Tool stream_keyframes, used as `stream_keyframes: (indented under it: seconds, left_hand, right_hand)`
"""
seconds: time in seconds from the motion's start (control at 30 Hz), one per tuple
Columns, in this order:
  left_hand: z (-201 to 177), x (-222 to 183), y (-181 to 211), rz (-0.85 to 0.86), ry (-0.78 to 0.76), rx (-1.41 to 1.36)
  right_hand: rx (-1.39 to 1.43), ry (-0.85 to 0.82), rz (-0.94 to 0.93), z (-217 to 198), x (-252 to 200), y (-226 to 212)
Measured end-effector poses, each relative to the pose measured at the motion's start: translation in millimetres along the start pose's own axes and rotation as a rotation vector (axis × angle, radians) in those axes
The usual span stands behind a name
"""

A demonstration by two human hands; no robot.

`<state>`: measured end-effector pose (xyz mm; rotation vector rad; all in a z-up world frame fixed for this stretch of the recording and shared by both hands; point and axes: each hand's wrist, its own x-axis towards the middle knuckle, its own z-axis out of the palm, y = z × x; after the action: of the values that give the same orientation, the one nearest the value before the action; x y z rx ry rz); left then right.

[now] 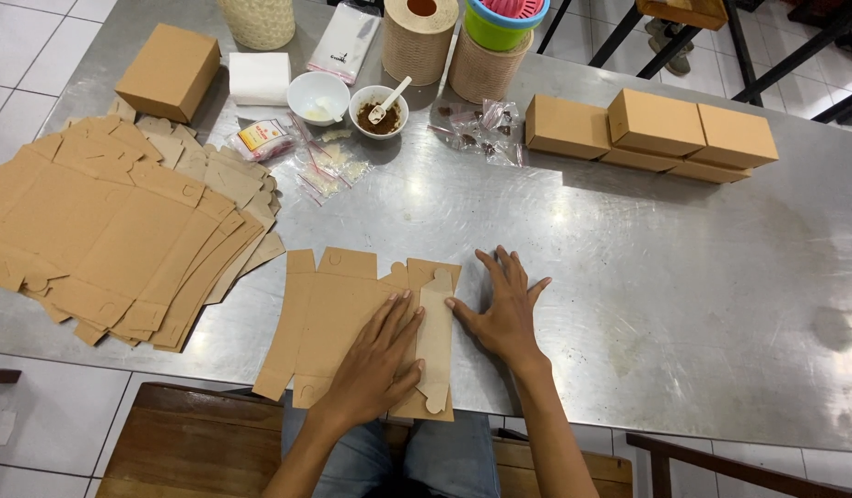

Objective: Assembling a cardboard food container by folding the pre-cut flaps and applying adhesive strips.

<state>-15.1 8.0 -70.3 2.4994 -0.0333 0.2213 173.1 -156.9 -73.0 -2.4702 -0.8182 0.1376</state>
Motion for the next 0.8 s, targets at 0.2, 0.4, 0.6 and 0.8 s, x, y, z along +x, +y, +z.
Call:
stream_keyframes:
  seconds: [0.2,0.4,0.6,0.8]
  left_hand:
    - [0,0,0,-0.023,-0.02,-0.027]
    - [-4,1,2,-0.024,-0.017,-0.051]
    - [-4,2,1,-0.044,-0.02,-0.098]
    - [-3,1,1,-0.049,-0.033,-0.074]
  right_hand:
    - [0.016,0.09,0.024,10,-2,-5]
    - [-0.002,0.044,0.003,3,-23,-10]
    - [0.003,0.027,-0.036,2,-44,-7]
    - [0.015,-0.031,-0.057,-2,-60,-8]
